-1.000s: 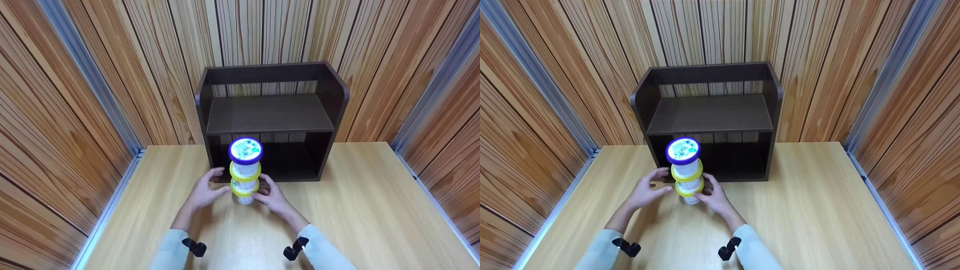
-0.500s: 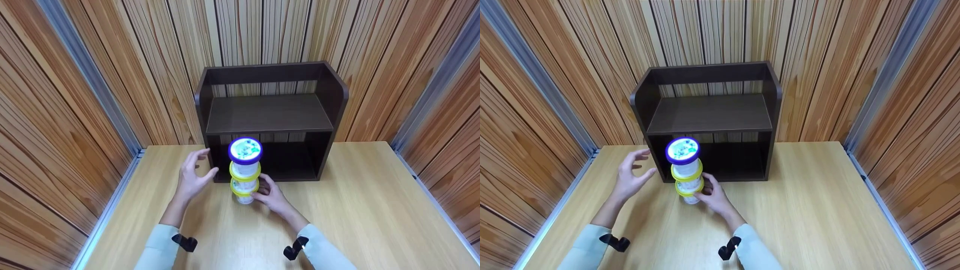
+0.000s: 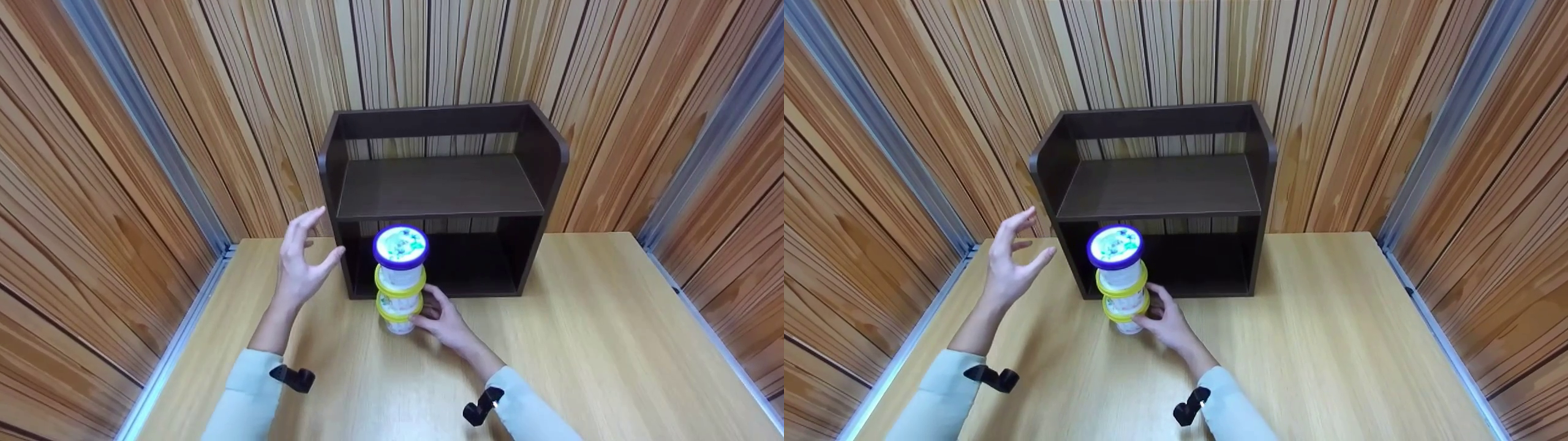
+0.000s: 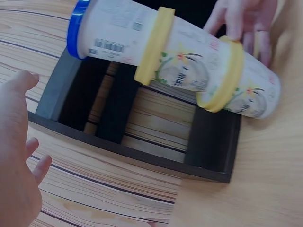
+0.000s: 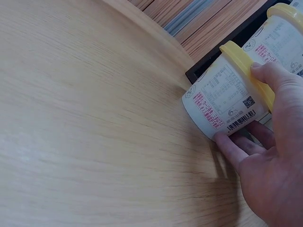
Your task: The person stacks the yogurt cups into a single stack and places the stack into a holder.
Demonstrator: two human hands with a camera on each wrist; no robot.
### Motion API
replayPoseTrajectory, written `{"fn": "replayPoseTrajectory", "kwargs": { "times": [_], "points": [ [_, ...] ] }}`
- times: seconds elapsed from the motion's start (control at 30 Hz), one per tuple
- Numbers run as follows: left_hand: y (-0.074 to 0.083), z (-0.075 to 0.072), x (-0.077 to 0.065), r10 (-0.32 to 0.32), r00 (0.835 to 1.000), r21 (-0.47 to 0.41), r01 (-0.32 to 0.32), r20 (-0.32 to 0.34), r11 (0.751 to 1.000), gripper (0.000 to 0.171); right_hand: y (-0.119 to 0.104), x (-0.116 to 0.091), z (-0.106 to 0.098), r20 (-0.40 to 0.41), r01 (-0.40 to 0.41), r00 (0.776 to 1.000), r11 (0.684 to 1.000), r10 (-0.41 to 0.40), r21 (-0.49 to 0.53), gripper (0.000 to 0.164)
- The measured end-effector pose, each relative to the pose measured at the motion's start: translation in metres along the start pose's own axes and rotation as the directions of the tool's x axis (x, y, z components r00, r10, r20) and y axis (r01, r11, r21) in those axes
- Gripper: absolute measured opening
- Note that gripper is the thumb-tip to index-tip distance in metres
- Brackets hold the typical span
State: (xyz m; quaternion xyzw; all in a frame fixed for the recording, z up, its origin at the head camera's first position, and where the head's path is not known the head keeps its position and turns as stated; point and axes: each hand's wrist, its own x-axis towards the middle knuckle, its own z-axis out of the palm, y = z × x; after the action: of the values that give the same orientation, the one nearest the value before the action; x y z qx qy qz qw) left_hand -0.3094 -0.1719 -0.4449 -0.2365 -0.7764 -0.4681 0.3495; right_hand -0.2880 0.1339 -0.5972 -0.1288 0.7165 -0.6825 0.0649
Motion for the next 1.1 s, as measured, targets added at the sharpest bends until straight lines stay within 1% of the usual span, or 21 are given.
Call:
{"fn": "replayPoseTrajectory", "kwargs": {
  "times": [0.13, 0.27, 0.37, 0.43, 0.57, 0.83, 0.97, 1.1],
  "points": [
    [0.004, -0.001, 0.012, 0.020, 1.000, -0.013, -0.020, -0.004, 1.000, 0.072, 0.001, 0.000, -0.002, 0.007, 0.005, 1.000, 1.000, -0.005, -0.014, 0.076],
    [0.008, -0.002, 0.024, 0.013, 1.000, -0.015, -0.013, 0.005, 1.000, 0.073, 0.002, 0.001, -0.003, 0.005, 0.016, 1.000, 1.000, -0.016, -0.015, 0.074],
    [0.011, -0.002, 0.033, -0.004, 1.000, -0.012, 0.004, 0.016, 1.000, 0.075, 0.003, 0.002, -0.003, 0.000, 0.015, 1.000, 1.000, -0.015, -0.015, 0.074],
    [0.013, -0.002, 0.038, -0.022, 1.000, -0.008, 0.022, 0.022, 1.000, 0.077, 0.004, 0.002, -0.003, 0.001, 0.020, 1.000, 1.000, -0.019, -0.025, 0.074],
    [0.016, -0.004, 0.049, -0.080, 0.996, 0.002, 0.080, 0.046, 0.997, 0.081, 0.003, 0.003, -0.001, 0.003, 0.019, 1.000, 1.000, -0.019, -0.022, 0.074],
    [0.016, -0.006, 0.068, -0.189, 0.977, -0.020, 0.192, 0.099, 0.981, 0.087, 0.004, 0.003, 0.000, 0.031, 0.000, 1.000, 1.000, -0.001, 0.010, 0.079],
    [0.015, -0.007, 0.077, -0.217, 0.968, -0.038, 0.223, 0.129, 0.974, 0.088, 0.004, 0.003, -0.001, 0.041, -0.017, 0.999, 1.000, 0.016, 0.022, 0.082],
    [0.013, -0.007, 0.085, -0.226, 0.964, -0.055, 0.236, 0.140, 0.970, 0.087, 0.004, 0.002, -0.002, 0.040, -0.010, 0.999, 1.000, 0.010, 0.011, 0.085]
  ]
}}
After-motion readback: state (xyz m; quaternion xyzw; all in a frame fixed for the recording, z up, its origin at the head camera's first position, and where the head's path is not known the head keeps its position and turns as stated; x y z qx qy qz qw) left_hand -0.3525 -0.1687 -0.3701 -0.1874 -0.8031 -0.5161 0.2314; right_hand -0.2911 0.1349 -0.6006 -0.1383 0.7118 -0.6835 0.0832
